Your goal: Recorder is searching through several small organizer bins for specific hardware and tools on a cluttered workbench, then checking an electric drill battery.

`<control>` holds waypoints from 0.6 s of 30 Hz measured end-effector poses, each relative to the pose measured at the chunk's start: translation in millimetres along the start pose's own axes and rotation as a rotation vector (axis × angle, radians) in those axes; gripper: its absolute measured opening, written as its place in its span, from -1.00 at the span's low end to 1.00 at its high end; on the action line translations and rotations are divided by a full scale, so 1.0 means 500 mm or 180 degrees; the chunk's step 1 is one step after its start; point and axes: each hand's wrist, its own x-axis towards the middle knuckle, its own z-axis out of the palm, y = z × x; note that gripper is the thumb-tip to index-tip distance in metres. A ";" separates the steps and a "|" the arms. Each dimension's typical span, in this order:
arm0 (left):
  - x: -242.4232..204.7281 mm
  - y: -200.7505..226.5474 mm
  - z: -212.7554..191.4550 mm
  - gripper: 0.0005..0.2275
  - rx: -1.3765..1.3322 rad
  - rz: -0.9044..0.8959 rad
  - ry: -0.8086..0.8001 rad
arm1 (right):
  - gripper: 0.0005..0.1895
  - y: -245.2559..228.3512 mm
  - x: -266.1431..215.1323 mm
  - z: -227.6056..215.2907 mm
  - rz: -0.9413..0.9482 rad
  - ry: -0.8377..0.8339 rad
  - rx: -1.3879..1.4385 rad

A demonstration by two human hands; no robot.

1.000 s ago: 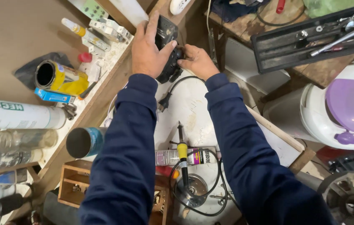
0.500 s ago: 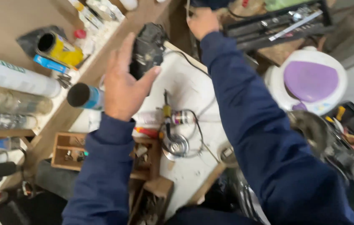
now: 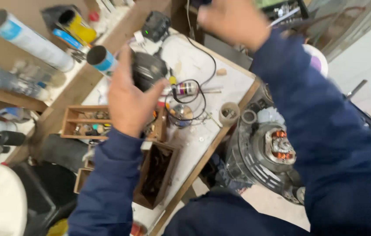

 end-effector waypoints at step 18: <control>0.191 -0.285 0.285 0.22 -0.1449 -0.0294 -0.2362 | 0.06 -0.069 0.089 0.138 -0.0372 -0.2134 0.0273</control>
